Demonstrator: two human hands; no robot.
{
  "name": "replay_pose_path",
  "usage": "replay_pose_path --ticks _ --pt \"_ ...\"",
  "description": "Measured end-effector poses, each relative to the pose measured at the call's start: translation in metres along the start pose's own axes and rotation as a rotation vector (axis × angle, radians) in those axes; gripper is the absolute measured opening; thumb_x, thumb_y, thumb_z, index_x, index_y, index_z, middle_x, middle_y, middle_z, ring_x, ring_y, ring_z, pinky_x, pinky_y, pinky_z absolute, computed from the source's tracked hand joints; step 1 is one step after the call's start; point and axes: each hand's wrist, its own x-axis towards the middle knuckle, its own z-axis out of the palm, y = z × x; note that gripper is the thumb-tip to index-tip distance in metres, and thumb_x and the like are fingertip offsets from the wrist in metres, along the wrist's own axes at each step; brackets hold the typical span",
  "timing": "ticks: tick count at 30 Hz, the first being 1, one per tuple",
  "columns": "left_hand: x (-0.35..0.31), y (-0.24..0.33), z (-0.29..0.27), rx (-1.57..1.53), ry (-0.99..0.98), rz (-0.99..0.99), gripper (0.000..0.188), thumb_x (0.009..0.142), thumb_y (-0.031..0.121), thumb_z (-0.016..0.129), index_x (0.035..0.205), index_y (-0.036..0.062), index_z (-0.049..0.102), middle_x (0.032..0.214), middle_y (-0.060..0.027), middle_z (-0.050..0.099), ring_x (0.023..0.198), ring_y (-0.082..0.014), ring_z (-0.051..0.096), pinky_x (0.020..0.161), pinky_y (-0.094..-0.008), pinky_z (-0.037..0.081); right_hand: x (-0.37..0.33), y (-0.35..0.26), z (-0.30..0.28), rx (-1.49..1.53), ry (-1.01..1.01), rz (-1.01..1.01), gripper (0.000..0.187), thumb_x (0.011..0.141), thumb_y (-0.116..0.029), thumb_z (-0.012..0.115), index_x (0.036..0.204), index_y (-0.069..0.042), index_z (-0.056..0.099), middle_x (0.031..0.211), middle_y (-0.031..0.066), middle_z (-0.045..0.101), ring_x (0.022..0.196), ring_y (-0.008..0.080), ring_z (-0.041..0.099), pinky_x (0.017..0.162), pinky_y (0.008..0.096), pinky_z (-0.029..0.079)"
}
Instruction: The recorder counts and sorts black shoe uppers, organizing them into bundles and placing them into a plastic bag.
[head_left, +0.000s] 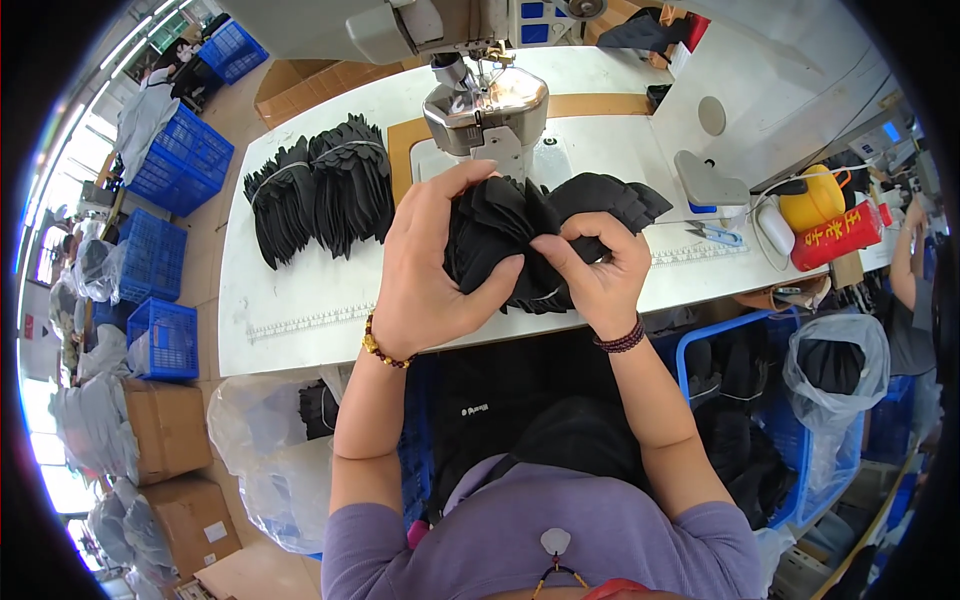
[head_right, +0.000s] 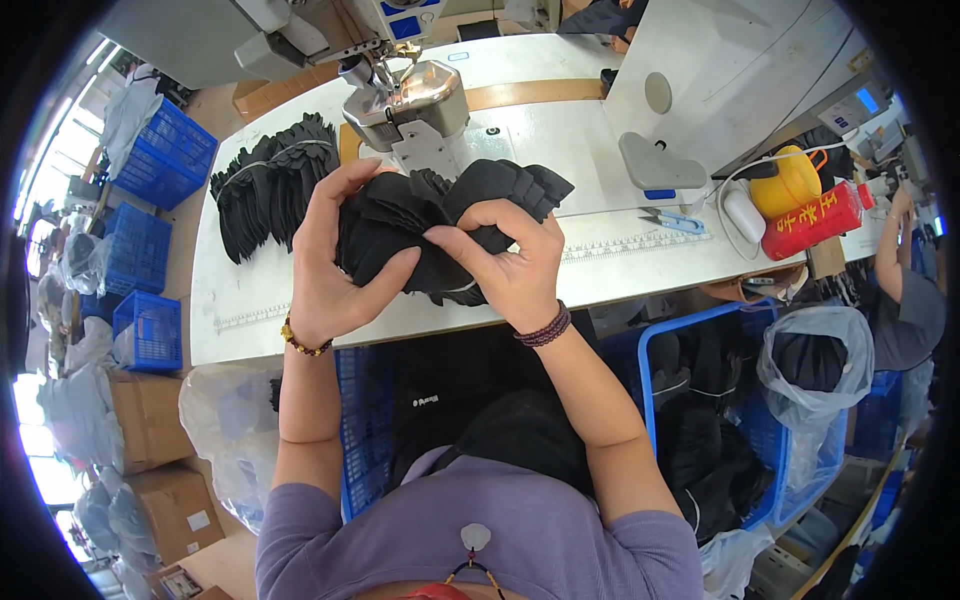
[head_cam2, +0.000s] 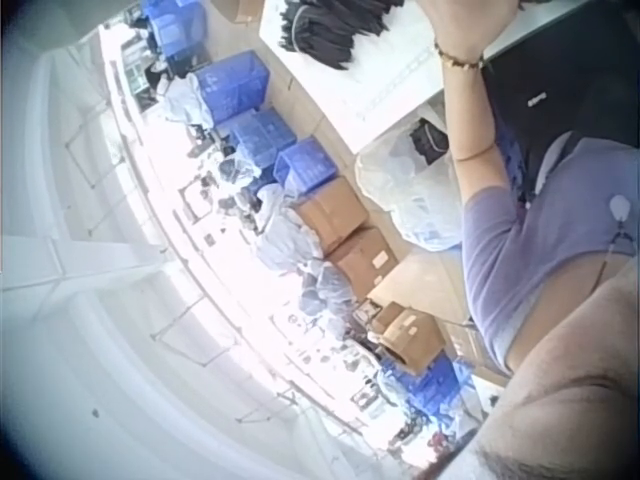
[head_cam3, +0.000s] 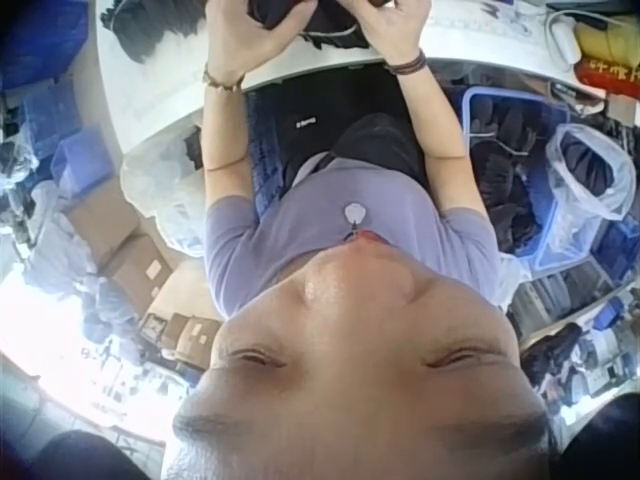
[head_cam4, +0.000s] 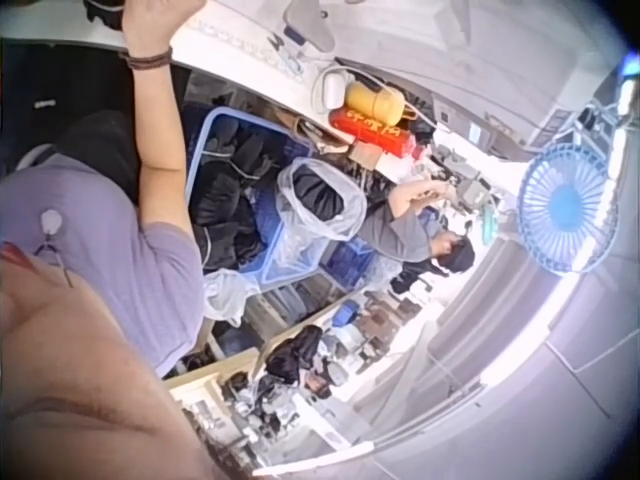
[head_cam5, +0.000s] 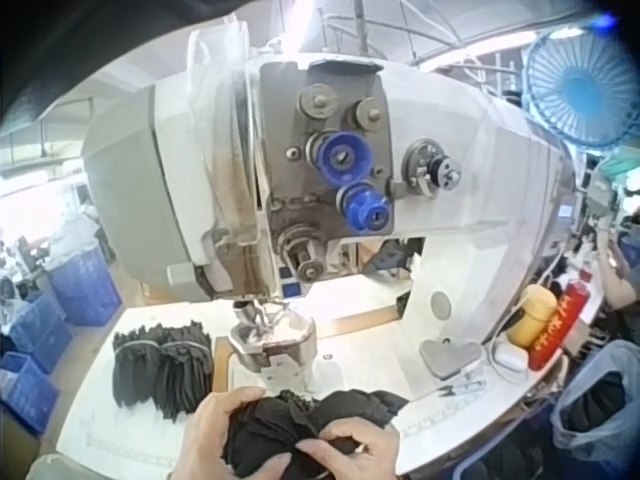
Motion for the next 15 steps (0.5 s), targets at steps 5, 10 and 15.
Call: replay_pose_path --ticks 5,10,15 --pt "-0.001 0.001 -0.006 0.063 -0.096 -0.002 0.065 0.067 0.003 0.071 0.125 -0.0035 0.042 0.115 -0.0145 0.055 0.108 -0.0200 0.052 0.095 -0.0307 0.040 0.000 -0.001 -0.002 -0.019 -0.015 -0.019 0.017 0.068 -0.003 0.077 0.070 -0.001 0.060 0.065 0.0013 0.059 0.061 0.0084 0.053 0.059 0.0211 0.041" --pt "-0.001 -0.001 -0.002 0.020 -0.009 0.012 0.061 0.063 0.010 0.071 0.119 0.0016 0.049 0.108 -0.0118 0.057 0.098 -0.0293 0.053 0.087 -0.0347 0.042 -0.001 -0.006 0.005 -0.003 0.128 -0.003 0.015 0.071 -0.001 0.073 0.083 -0.004 0.064 0.082 0.0083 0.063 0.079 0.0212 0.059 0.071 0.0286 0.045" --pt "-0.001 0.001 -0.001 0.042 -0.014 0.023 0.064 0.063 0.010 0.072 0.122 0.0019 0.047 0.109 -0.0121 0.057 0.100 -0.0293 0.053 0.089 -0.0353 0.041 0.005 -0.005 0.006 -0.145 0.216 -0.206 0.023 0.075 0.000 0.067 0.096 -0.006 0.066 0.095 0.0122 0.064 0.105 0.0321 0.050 0.088 0.0362 0.042"
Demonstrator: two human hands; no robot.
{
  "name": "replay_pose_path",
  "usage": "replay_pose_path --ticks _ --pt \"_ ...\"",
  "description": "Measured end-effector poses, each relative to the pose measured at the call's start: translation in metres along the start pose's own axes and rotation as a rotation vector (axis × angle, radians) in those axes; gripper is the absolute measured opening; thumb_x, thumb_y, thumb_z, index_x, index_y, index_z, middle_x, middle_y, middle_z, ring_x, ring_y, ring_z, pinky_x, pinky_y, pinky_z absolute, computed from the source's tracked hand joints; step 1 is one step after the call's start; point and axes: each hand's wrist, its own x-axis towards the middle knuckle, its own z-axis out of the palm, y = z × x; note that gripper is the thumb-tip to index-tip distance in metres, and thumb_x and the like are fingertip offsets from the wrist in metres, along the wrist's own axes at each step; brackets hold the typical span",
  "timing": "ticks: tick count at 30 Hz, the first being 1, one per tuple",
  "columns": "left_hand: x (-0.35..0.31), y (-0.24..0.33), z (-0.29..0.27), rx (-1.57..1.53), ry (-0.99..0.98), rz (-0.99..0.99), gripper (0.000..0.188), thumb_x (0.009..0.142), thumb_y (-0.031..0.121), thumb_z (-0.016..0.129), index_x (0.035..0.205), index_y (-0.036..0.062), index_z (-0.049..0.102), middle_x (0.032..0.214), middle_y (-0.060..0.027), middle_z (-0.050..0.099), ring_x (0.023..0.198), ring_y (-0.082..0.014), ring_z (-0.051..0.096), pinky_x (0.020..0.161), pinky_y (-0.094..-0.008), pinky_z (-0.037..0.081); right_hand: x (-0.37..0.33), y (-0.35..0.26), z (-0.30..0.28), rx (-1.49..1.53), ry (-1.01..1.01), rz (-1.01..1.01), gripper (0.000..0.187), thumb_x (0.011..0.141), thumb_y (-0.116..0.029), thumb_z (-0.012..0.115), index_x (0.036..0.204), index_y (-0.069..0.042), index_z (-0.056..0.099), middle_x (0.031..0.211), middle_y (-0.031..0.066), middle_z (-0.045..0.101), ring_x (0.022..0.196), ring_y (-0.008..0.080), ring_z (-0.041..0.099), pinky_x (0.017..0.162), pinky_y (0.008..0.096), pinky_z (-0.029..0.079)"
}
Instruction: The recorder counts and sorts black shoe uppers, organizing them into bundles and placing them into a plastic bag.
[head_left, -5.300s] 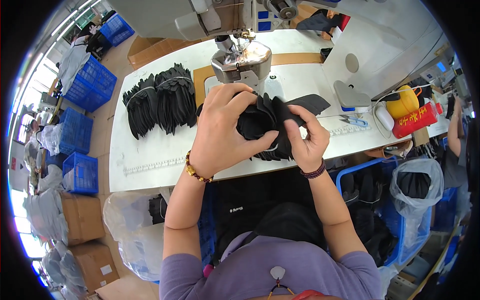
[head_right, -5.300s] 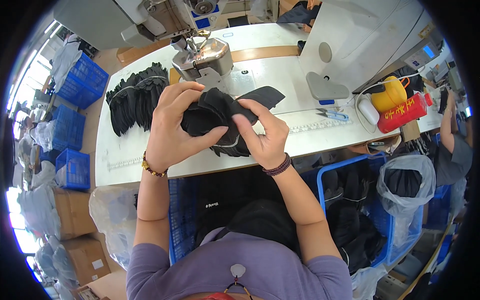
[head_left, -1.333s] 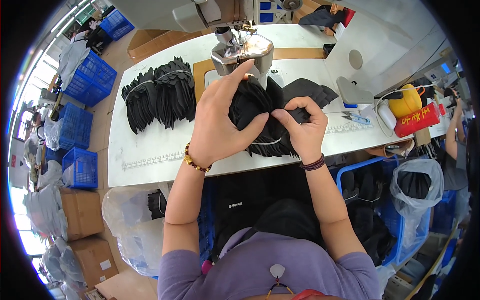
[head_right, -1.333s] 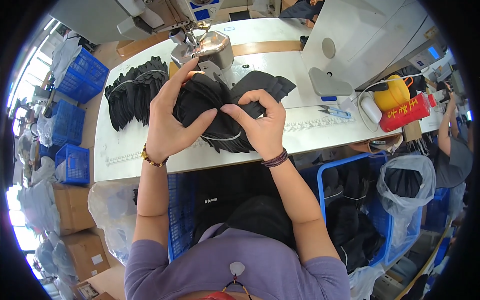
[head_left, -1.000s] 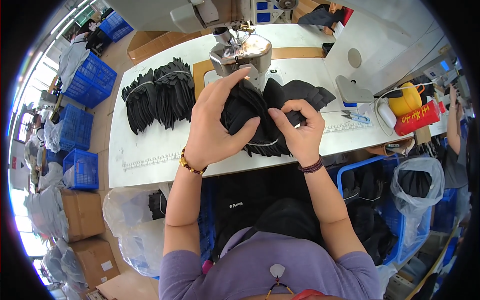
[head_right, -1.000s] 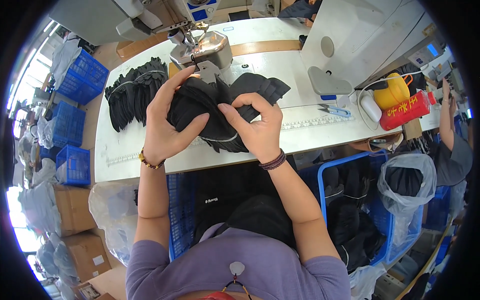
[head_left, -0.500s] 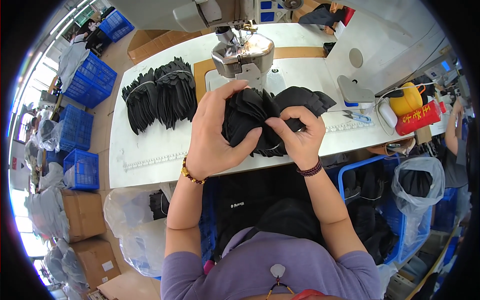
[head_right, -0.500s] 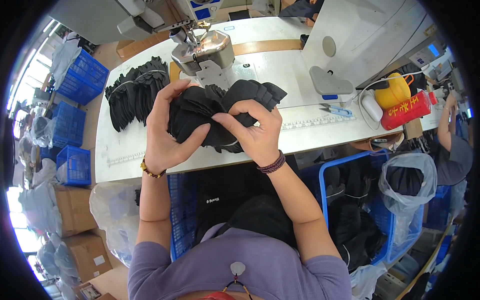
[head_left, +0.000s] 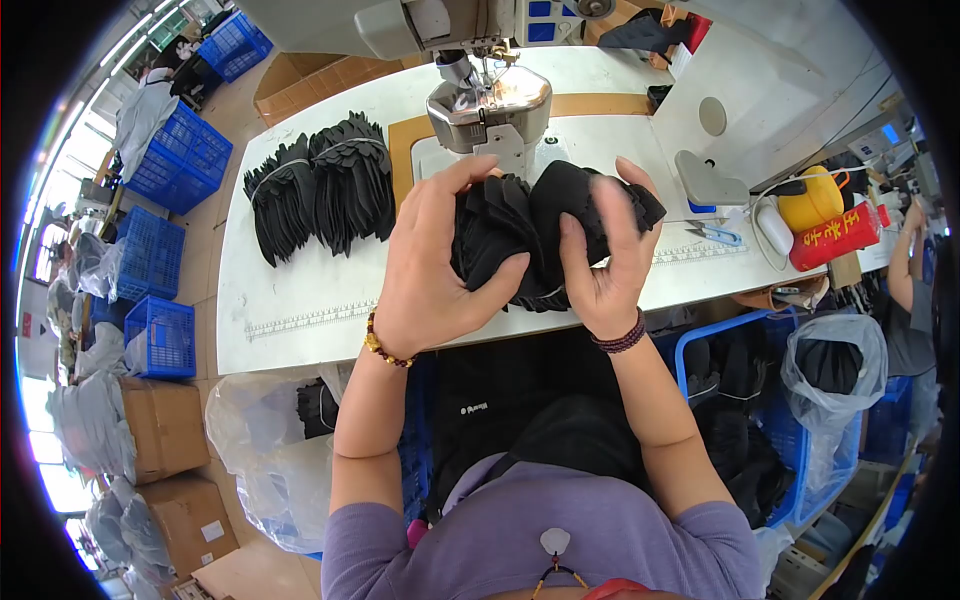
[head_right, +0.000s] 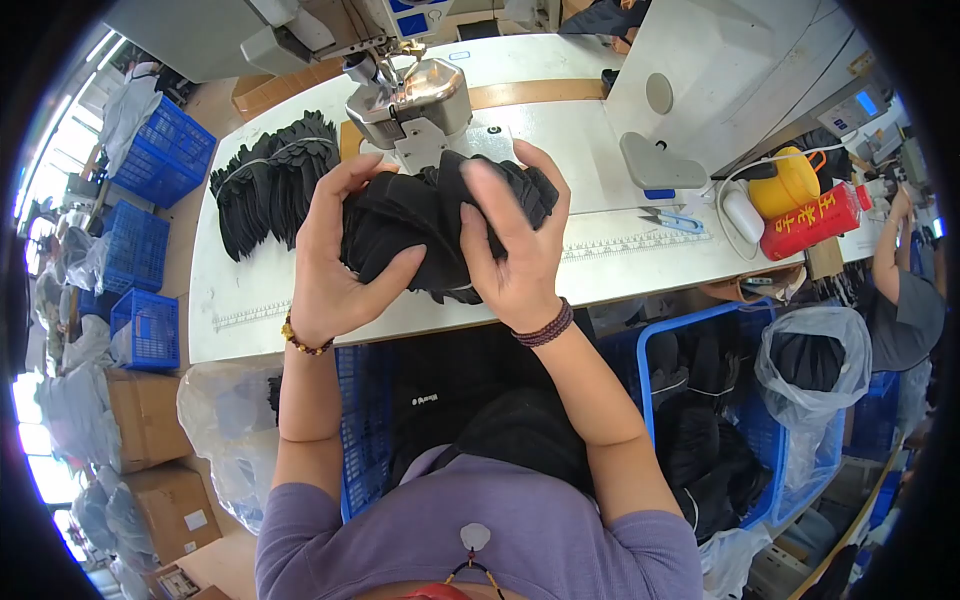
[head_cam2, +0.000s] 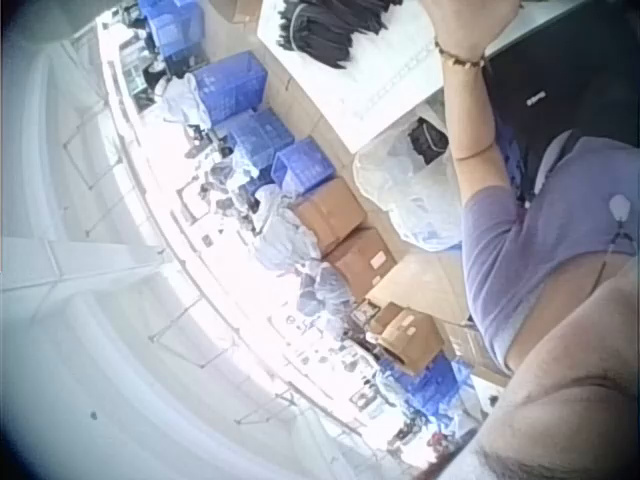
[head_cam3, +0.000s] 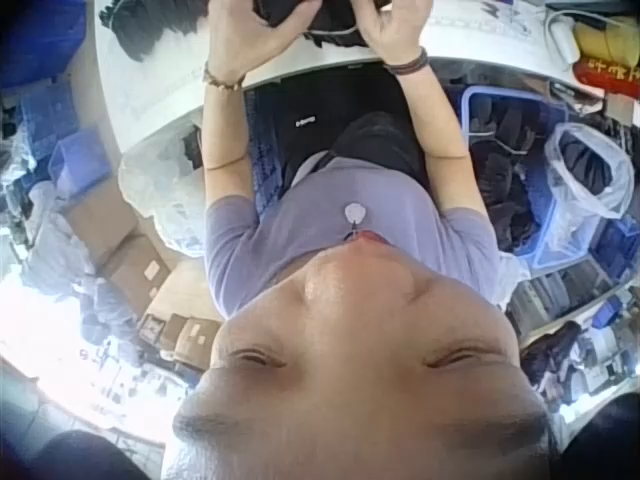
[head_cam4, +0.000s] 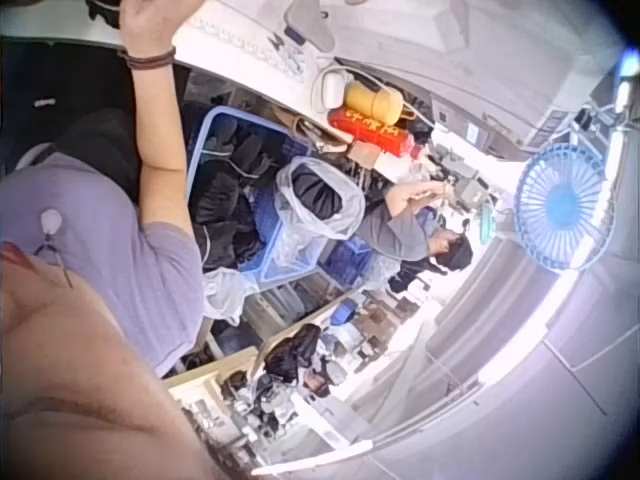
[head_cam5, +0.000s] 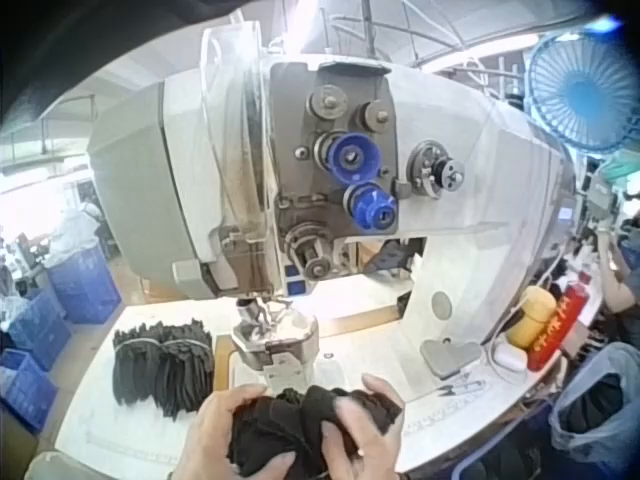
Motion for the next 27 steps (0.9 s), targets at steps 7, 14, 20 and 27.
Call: replay_pose_path --ticks 7,14,20,27 --pt "0.002 0.002 0.000 0.033 -0.009 -0.023 0.066 0.064 0.012 0.072 0.124 0.0021 0.045 0.108 -0.0129 0.056 0.100 -0.0292 0.052 0.091 -0.0364 0.040 0.001 0.011 -0.011 0.013 -0.264 -0.039 0.027 0.071 -0.004 0.070 0.098 -0.003 0.066 0.098 0.0111 0.065 0.093 0.0267 0.059 0.086 0.0339 0.042" --pt "0.002 0.003 0.001 0.033 -0.010 -0.030 0.066 0.064 0.012 0.072 0.124 0.0021 0.045 0.109 -0.0132 0.056 0.102 -0.0295 0.052 0.092 -0.0367 0.040 -0.001 0.013 -0.008 0.013 -0.215 -0.019 0.026 0.071 -0.006 0.074 0.095 -0.002 0.066 0.094 0.0109 0.066 0.088 0.0251 0.061 0.082 0.0314 0.044" --pt "0.003 0.004 0.001 0.027 -0.015 -0.035 0.066 0.064 0.011 0.072 0.123 0.0019 0.045 0.109 -0.0131 0.056 0.102 -0.0295 0.052 0.092 -0.0364 0.040 -0.001 0.011 -0.009 0.034 -0.236 0.004 0.027 0.069 -0.002 0.075 0.094 -0.001 0.066 0.093 0.0113 0.066 0.087 0.0237 0.061 0.081 0.0300 0.045" --pt "0.003 0.003 0.002 0.019 -0.010 -0.008 0.067 0.063 0.010 0.072 0.124 0.0017 0.044 0.109 -0.0133 0.056 0.102 -0.0292 0.052 0.092 -0.0362 0.040 -0.003 0.009 -0.005 0.009 -0.145 0.048 0.037 0.071 0.002 0.070 0.107 -0.001 0.062 0.100 0.0130 0.064 0.088 0.0235 0.061 0.082 0.0303 0.045"
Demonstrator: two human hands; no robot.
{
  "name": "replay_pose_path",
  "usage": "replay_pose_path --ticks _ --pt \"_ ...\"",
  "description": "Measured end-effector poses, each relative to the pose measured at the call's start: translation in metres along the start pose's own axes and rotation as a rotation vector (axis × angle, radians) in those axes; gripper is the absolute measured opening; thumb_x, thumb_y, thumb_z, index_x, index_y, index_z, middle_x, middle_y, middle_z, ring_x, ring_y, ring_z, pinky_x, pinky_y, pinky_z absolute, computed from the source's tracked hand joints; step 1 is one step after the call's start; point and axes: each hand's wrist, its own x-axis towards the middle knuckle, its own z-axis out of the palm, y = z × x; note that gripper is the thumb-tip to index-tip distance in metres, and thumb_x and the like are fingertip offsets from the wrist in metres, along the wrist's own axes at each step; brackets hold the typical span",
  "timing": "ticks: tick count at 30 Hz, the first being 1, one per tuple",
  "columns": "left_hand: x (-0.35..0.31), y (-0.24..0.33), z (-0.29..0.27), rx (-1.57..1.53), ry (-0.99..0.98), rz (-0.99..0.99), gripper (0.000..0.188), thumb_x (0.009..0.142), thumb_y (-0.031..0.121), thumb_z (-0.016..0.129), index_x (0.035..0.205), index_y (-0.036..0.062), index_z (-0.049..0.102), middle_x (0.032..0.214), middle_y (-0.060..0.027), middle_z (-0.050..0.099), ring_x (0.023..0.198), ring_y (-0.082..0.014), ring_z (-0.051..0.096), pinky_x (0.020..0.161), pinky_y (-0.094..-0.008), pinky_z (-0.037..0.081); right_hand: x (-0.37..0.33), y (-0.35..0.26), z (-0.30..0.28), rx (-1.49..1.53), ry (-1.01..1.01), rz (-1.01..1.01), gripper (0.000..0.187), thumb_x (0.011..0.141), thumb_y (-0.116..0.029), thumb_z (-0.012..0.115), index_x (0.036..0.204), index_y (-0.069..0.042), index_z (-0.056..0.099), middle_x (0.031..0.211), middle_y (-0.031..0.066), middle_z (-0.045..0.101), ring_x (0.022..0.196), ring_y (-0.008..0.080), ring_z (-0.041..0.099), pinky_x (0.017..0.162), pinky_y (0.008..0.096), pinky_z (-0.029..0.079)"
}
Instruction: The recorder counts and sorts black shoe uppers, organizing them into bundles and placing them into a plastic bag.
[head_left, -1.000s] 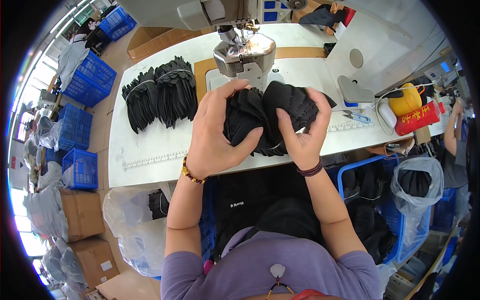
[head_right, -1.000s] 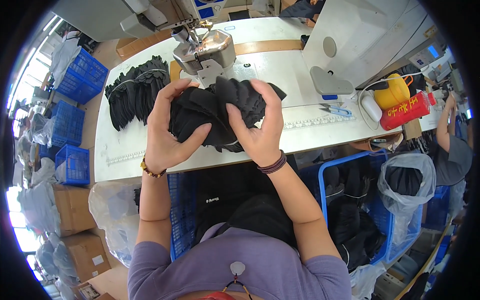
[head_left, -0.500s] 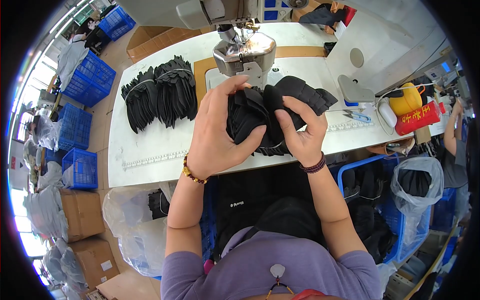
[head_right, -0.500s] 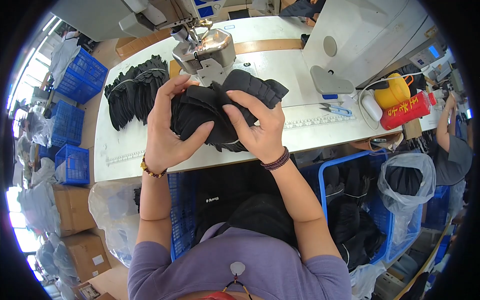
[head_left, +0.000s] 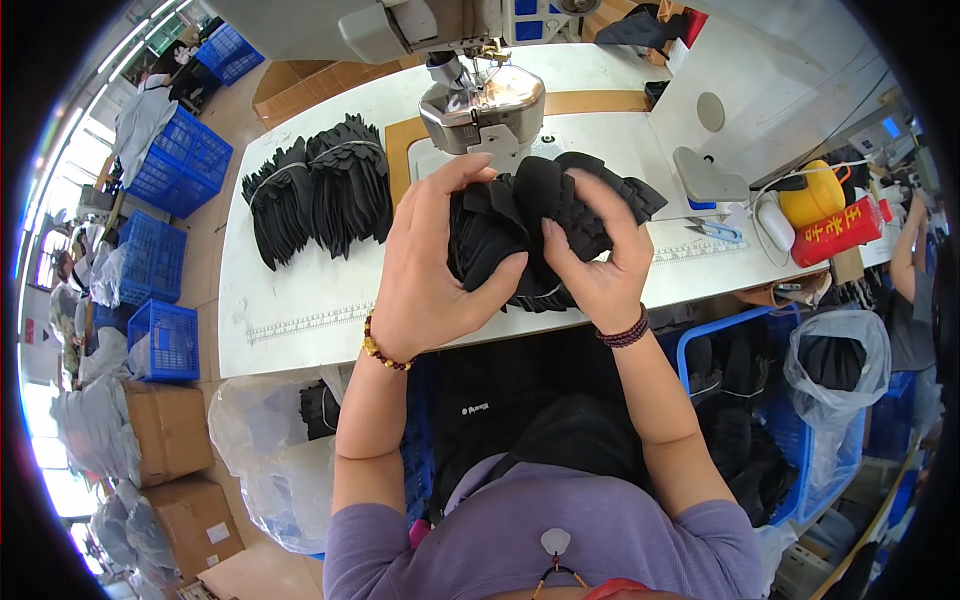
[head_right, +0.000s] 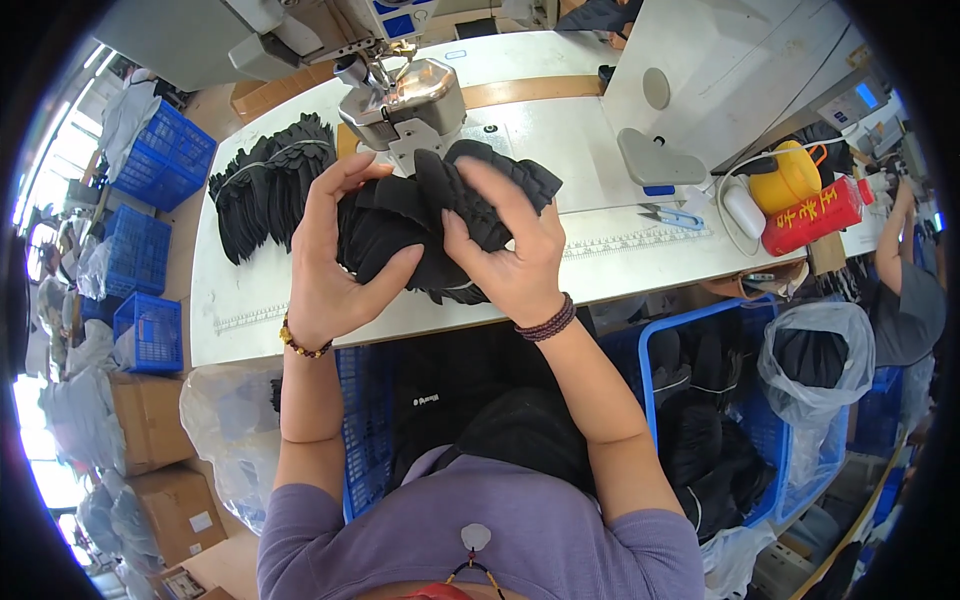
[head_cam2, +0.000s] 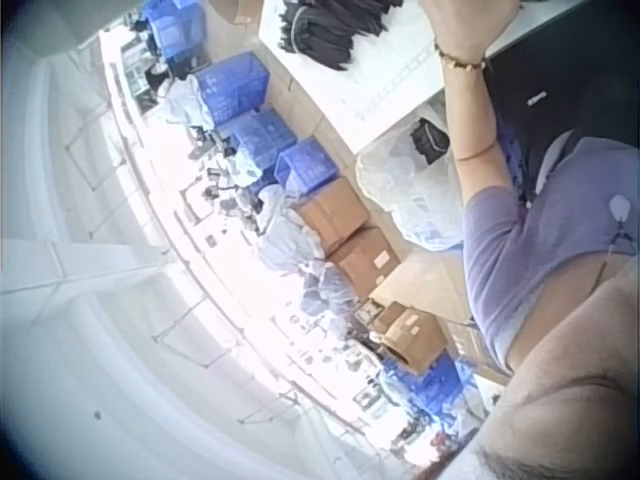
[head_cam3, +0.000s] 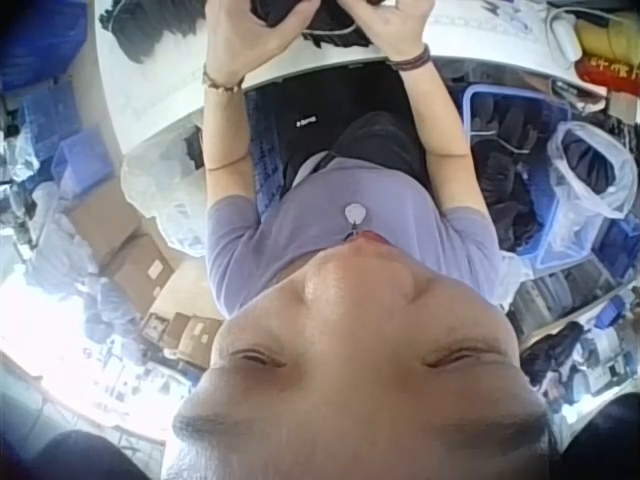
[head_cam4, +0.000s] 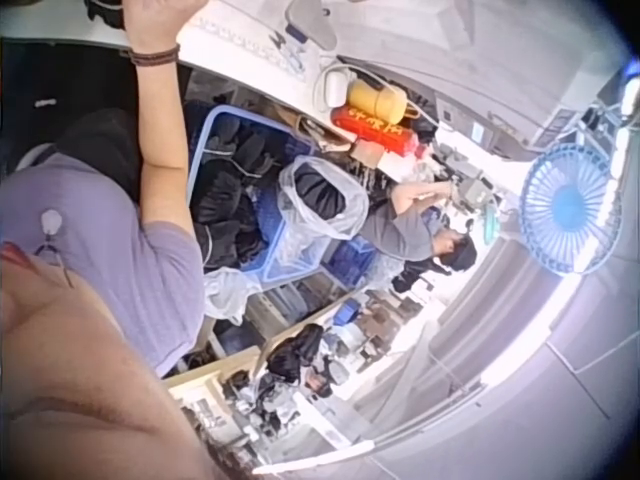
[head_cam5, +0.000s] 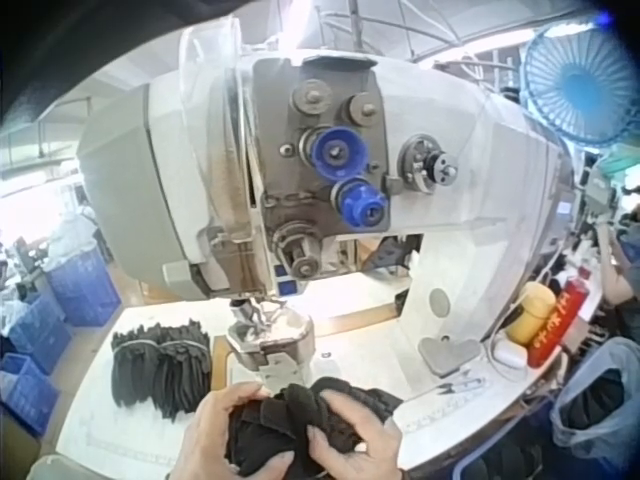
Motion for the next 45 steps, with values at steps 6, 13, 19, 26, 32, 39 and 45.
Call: replay_pose_path --ticks 6,13,19,26,32,39,45 --pt "0.001 0.002 -0.001 0.031 -0.010 0.013 0.068 0.063 0.010 0.073 0.124 0.0016 0.045 0.108 -0.0137 0.056 0.101 -0.0294 0.052 0.091 -0.0359 0.040 0.006 0.004 -0.004 -0.144 -0.091 -0.174 0.031 0.072 0.004 0.065 0.103 -0.003 0.065 0.094 0.0120 0.065 0.086 0.0260 0.061 0.081 0.0320 0.045" --pt "0.003 0.010 0.002 0.099 0.025 0.046 0.071 0.062 0.010 0.073 0.125 0.0010 0.043 0.116 -0.0166 0.050 0.100 -0.0307 0.051 0.088 -0.0374 0.043 0.005 0.007 -0.007 -0.085 -0.063 -0.048 0.032 0.063 -0.010 0.080 0.092 -0.007 0.068 0.089 0.0092 0.067 0.082 0.0254 0.062 0.074 0.0317 0.048" --pt "0.003 0.011 0.002 0.102 0.035 0.020 0.075 0.062 0.011 0.073 0.127 0.0004 0.040 0.111 -0.0179 0.050 0.099 -0.0309 0.052 0.088 -0.0376 0.043 0.006 0.005 -0.005 -0.080 -0.019 -0.071 0.033 0.061 -0.002 0.079 0.092 -0.002 0.067 0.086 0.0100 0.067 0.080 0.0220 0.064 0.075 0.0289 0.048" --pt "0.004 0.009 0.001 0.114 -0.018 0.017 0.075 0.062 0.012 0.073 0.128 -0.0001 0.039 0.111 -0.0178 0.050 0.100 -0.0309 0.053 0.088 -0.0380 0.043 0.006 0.002 -0.002 -0.063 0.004 -0.061 0.027 0.066 -0.004 0.075 0.092 -0.006 0.067 0.086 0.0092 0.067 0.080 0.0254 0.062 0.074 0.0314 0.048" --pt "0.004 0.009 0.003 0.098 0.051 0.031 0.074 0.063 0.011 0.073 0.128 0.0004 0.039 0.112 -0.0174 0.049 0.098 -0.0295 0.053 0.088 -0.0358 0.043 0.004 0.002 0.002 0.012 0.170 0.053 0.032 0.070 0.000 0.069 0.101 -0.007 0.067 0.091 0.0102 0.066 0.087 0.0277 0.060 0.078 0.0323 0.047" --pt "-0.002 0.010 -0.001 0.116 -0.011 0.007 0.074 0.063 0.008 0.073 0.128 -0.0001 0.041 0.109 -0.0136 0.054 0.100 -0.0223 0.054 0.091 -0.0335 0.042 0.005 0.010 -0.009 -0.130 -0.019 -0.051 0.022 0.071 0.007 0.062 0.089 -0.004 0.071 0.084 0.0095 0.068 0.079 0.0210 0.064 0.076 0.0280 0.047" --pt "0.003 0.005 -0.001 0.087 -0.065 0.033 0.071 0.064 0.007 0.072 0.128 -0.0002 0.042 0.109 -0.0134 0.056 0.102 -0.0218 0.054 0.092 -0.0332 0.042 0.008 0.002 0.000 -0.252 -0.037 -0.112 0.024 0.063 -0.012 0.077 0.085 -0.010 0.069 0.095 0.0153 0.060 0.090 0.0328 0.057 0.075 0.0370 0.050"
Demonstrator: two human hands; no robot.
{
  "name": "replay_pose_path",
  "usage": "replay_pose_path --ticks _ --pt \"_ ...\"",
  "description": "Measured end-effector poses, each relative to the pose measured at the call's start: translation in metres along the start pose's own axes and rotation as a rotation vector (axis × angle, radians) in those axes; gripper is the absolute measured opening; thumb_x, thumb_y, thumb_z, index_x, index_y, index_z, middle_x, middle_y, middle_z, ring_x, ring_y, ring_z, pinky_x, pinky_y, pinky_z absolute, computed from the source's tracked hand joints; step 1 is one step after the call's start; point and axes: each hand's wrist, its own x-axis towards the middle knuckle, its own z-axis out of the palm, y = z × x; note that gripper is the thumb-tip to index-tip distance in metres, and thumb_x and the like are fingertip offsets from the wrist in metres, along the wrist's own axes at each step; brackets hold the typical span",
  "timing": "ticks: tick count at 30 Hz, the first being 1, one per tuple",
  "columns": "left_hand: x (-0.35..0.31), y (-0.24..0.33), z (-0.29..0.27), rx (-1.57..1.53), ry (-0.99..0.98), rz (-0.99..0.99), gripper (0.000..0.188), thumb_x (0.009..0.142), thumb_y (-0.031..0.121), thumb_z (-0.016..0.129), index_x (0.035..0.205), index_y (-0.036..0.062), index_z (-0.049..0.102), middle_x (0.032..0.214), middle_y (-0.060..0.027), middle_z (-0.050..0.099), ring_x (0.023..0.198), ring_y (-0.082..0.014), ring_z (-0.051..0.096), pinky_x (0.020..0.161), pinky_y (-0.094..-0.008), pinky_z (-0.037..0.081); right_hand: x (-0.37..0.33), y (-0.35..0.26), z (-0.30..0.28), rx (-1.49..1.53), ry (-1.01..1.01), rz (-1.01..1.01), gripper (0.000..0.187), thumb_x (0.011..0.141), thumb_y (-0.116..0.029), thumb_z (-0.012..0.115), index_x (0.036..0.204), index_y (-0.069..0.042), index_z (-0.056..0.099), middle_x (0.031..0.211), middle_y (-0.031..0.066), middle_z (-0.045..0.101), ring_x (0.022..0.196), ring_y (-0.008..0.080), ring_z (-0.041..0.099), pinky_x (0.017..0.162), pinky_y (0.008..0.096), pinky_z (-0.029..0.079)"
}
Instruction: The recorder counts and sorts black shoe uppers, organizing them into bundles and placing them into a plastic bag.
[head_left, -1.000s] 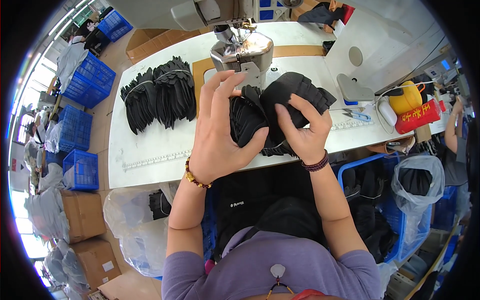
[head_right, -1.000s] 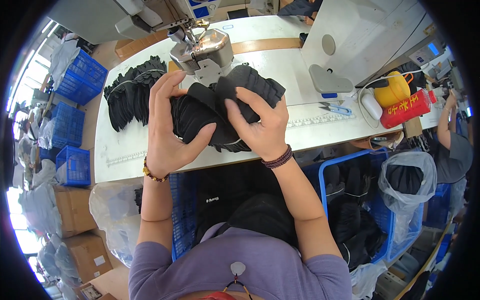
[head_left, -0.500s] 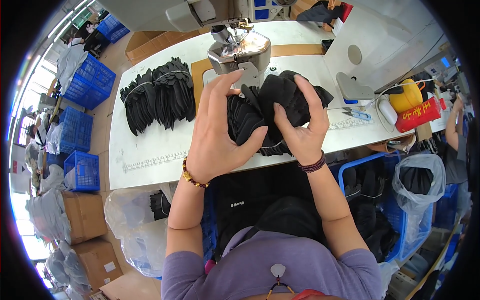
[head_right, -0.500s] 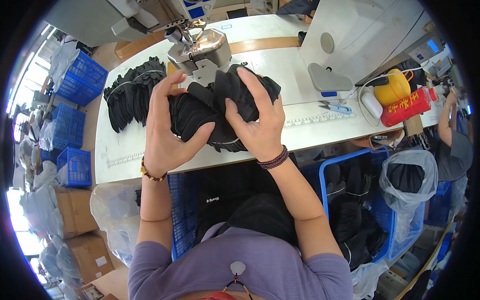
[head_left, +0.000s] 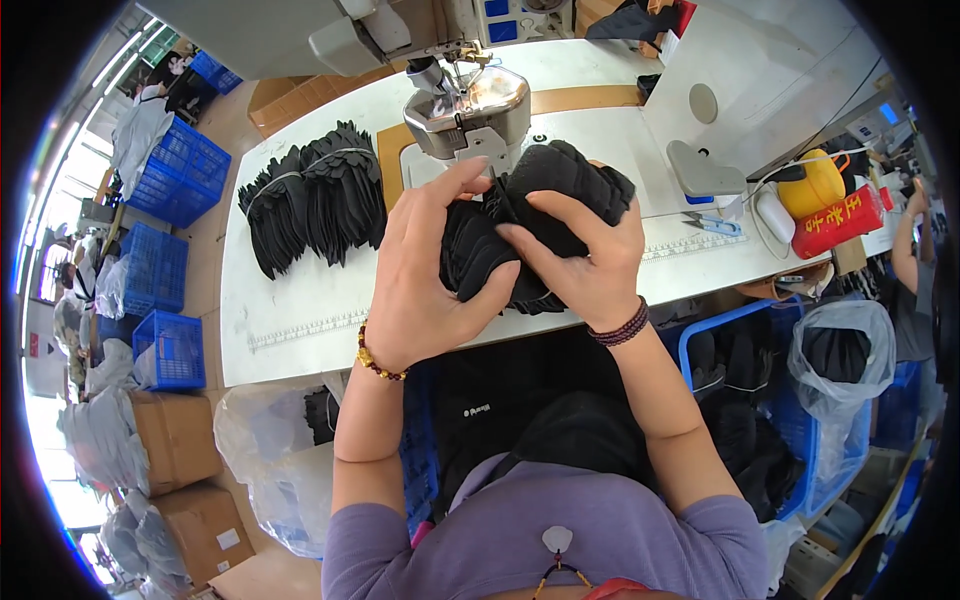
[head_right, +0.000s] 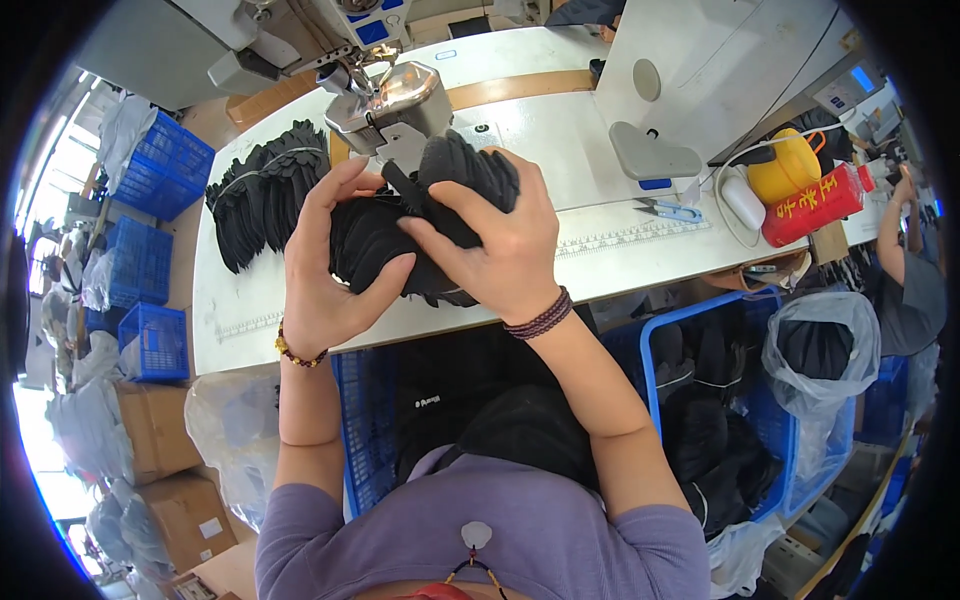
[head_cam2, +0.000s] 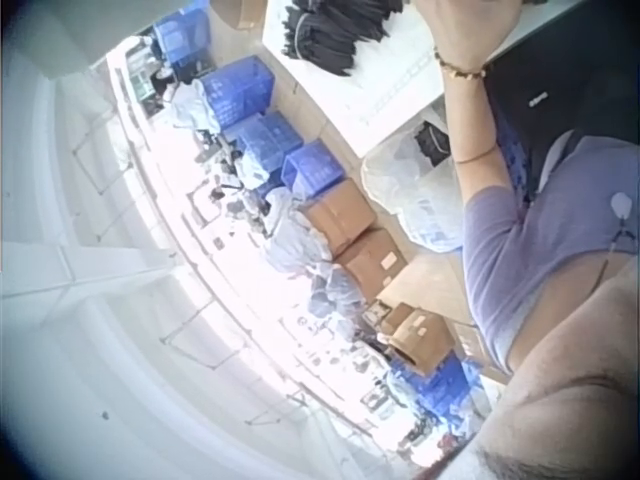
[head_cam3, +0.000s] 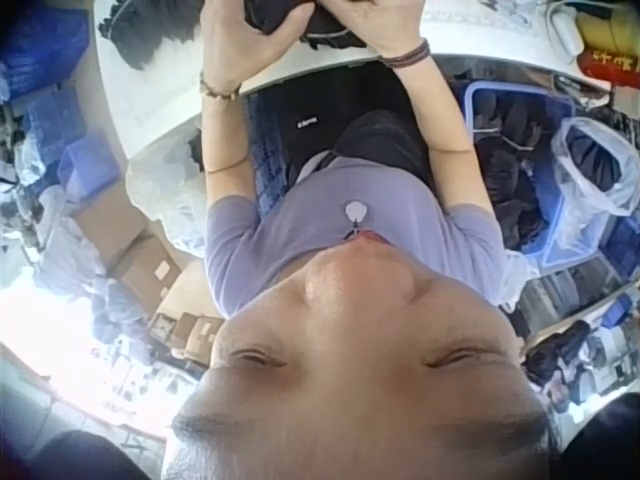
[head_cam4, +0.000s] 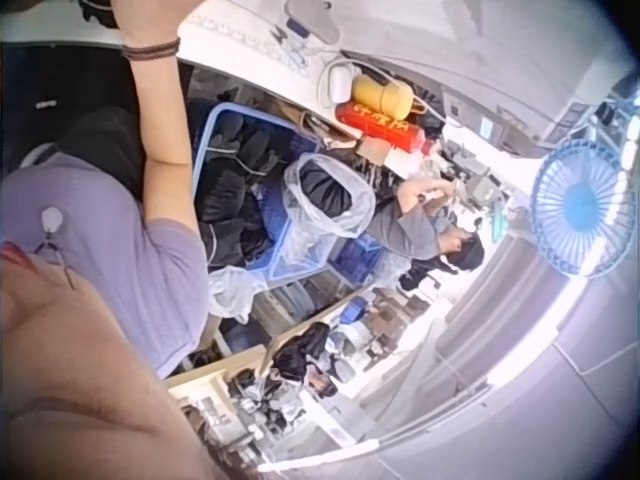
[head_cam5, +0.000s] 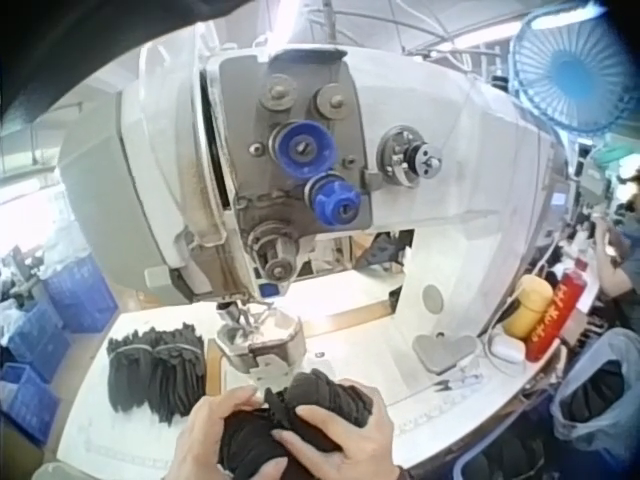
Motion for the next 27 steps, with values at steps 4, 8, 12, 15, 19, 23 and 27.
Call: replay_pose_path --ticks 4,8,12,15,19,23,27 --pt "-0.001 0.002 -0.001 -0.015 -0.002 -0.026 0.058 0.063 0.007 0.071 0.117 0.0026 0.051 0.101 -0.0118 0.058 0.095 -0.0246 0.055 0.086 -0.0332 0.043 0.000 -0.003 0.005 -0.075 -0.027 -0.019 0.029 0.056 -0.010 0.078 0.084 -0.011 0.069 0.099 0.0157 0.058 0.088 0.0311 0.058 0.072 0.0356 0.050" --pt "-0.002 0.000 0.001 0.053 0.071 0.018 0.034 0.061 0.006 0.070 0.094 0.0065 0.063 0.089 -0.0095 0.058 0.087 -0.0266 0.055 0.078 -0.0337 0.043 -0.008 0.000 -0.002 0.064 0.154 0.038 0.027 0.056 0.002 0.072 0.080 -0.009 0.070 0.093 0.0149 0.060 0.084 0.0290 0.060 0.071 0.0330 0.050" --pt "0.002 -0.006 0.007 0.058 0.120 0.017 0.023 0.060 0.006 0.071 0.082 0.0067 0.063 0.086 -0.0081 0.057 0.084 -0.0256 0.055 0.075 -0.0332 0.044 -0.020 0.003 -0.014 0.041 0.173 -0.037 0.027 0.056 0.003 0.071 0.081 -0.007 0.069 0.081 0.0128 0.064 0.083 0.0290 0.060 0.069 0.0323 0.049" --pt "0.006 -0.009 0.008 0.030 0.132 -0.007 0.020 0.059 0.006 0.072 0.077 0.0059 0.063 0.086 -0.0076 0.057 0.083 -0.0247 0.055 0.073 -0.0322 0.044 -0.022 0.006 -0.014 0.052 0.198 0.001 0.026 0.058 0.003 0.071 0.082 -0.007 0.069 0.083 0.0116 0.065 0.083 0.0301 0.060 0.071 0.0333 0.048" --pt "0.010 -0.009 -0.007 0.009 -0.041 -0.006 0.030 0.056 0.012 0.080 0.079 0.0049 0.064 0.091 -0.0084 0.055 0.086 -0.0242 0.054 0.073 -0.0320 0.045 -0.017 0.015 -0.011 0.085 0.162 0.017 0.021 0.064 0.005 0.071 0.083 -0.004 0.068 0.080 0.0093 0.067 0.075 0.0237 0.064 0.074 0.0308 0.048" --pt "0.011 -0.008 -0.015 -0.008 -0.148 -0.012 0.043 0.050 0.023 0.087 0.082 0.0041 0.064 0.095 -0.0093 0.054 0.088 -0.0240 0.052 0.074 -0.0315 0.045 -0.015 0.016 -0.009 0.126 0.152 0.044 0.021 0.064 0.005 0.074 0.083 -0.004 0.068 0.080 0.0090 0.068 0.075 0.0220 0.065 0.073 0.0285 0.048" --pt "0.011 -0.009 -0.011 0.026 -0.134 -0.011 0.046 0.050 0.025 0.088 0.083 0.0039 0.065 0.096 -0.0096 0.054 0.088 -0.0244 0.053 0.075 -0.0313 0.045 -0.014 0.015 -0.012 0.124 0.110 0.035 0.023 0.063 0.002 0.076 0.084 -0.004 0.068 0.082 0.0092 0.068 0.077 0.0229 0.064 0.074 0.0293 0.048"
